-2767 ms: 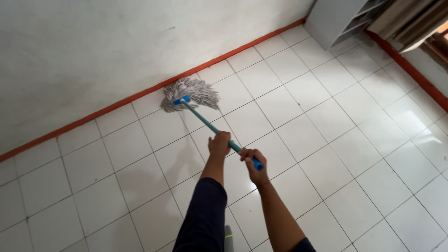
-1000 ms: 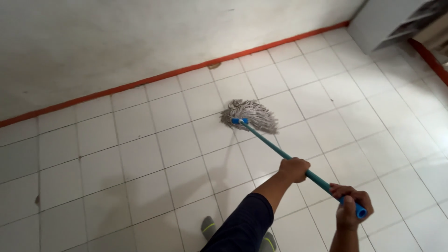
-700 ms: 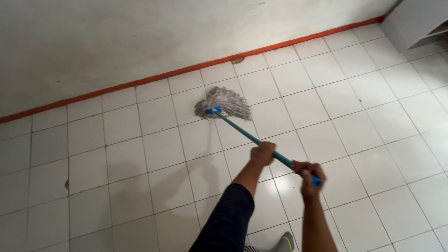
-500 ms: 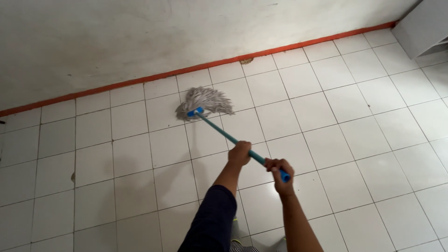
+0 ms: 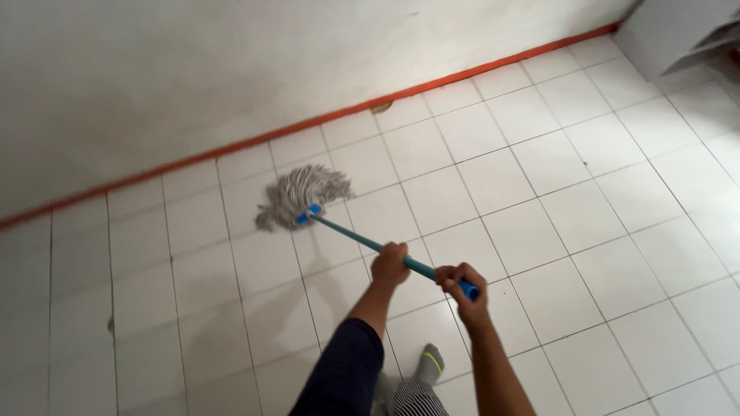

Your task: The person mops a tiled floor using a string mop with a blue handle. They move the mop back and forth across the white tiles, covering the area near the walls and the center of the room.

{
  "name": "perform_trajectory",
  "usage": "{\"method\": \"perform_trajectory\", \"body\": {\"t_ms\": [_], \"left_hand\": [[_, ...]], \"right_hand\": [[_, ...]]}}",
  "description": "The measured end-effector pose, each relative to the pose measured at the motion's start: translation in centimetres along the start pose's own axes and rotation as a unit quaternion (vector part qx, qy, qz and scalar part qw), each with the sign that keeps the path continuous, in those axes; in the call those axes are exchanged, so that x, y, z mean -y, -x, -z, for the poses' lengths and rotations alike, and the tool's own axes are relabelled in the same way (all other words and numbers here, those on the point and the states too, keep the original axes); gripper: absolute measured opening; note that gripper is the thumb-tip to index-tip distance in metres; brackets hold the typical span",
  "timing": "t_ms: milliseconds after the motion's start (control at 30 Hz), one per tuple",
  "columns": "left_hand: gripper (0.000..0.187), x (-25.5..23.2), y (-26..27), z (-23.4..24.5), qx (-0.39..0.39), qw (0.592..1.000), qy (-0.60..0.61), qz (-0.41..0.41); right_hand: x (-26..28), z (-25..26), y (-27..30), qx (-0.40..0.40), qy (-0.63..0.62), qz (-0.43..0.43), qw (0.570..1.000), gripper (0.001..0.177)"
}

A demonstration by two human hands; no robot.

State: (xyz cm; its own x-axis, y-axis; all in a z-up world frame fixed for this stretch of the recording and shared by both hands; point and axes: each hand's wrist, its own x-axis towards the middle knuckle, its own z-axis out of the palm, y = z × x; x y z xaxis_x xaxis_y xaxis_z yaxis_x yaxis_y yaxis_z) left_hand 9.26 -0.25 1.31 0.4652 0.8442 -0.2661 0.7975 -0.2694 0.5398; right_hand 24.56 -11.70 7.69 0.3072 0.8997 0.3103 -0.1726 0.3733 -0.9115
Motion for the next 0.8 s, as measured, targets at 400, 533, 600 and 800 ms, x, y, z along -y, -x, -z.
{"method": "perform_trajectory", "body": {"t_ms": [400,533,600,800], "left_hand": [[0.014,-18.2,-9.6,-12.4,0.012,0.973,0.086,-0.214],[0.024,-21.1,-11.6,-14.5,0.060,0.946,0.172,-0.267],[0.020,-21.6,-12.1,-12.2,0.100,0.953,0.118,-0.261],[0.009,-20.2,-13.5,-3.9,0.232,0.935,-0.074,-0.257]], "right_hand": [[10.9,14.4,-0.5,-0.178,0.081,0.089,0.977,0.021],[12.8,14.8,0.0,-0.208,0.145,0.108,0.961,0.015],[11.5,14.0,-0.9,-0.229,0.144,0.129,0.954,0.017],[8.1,10.2,-3.8,-0.265,0.164,0.185,0.932,0.021]]}}
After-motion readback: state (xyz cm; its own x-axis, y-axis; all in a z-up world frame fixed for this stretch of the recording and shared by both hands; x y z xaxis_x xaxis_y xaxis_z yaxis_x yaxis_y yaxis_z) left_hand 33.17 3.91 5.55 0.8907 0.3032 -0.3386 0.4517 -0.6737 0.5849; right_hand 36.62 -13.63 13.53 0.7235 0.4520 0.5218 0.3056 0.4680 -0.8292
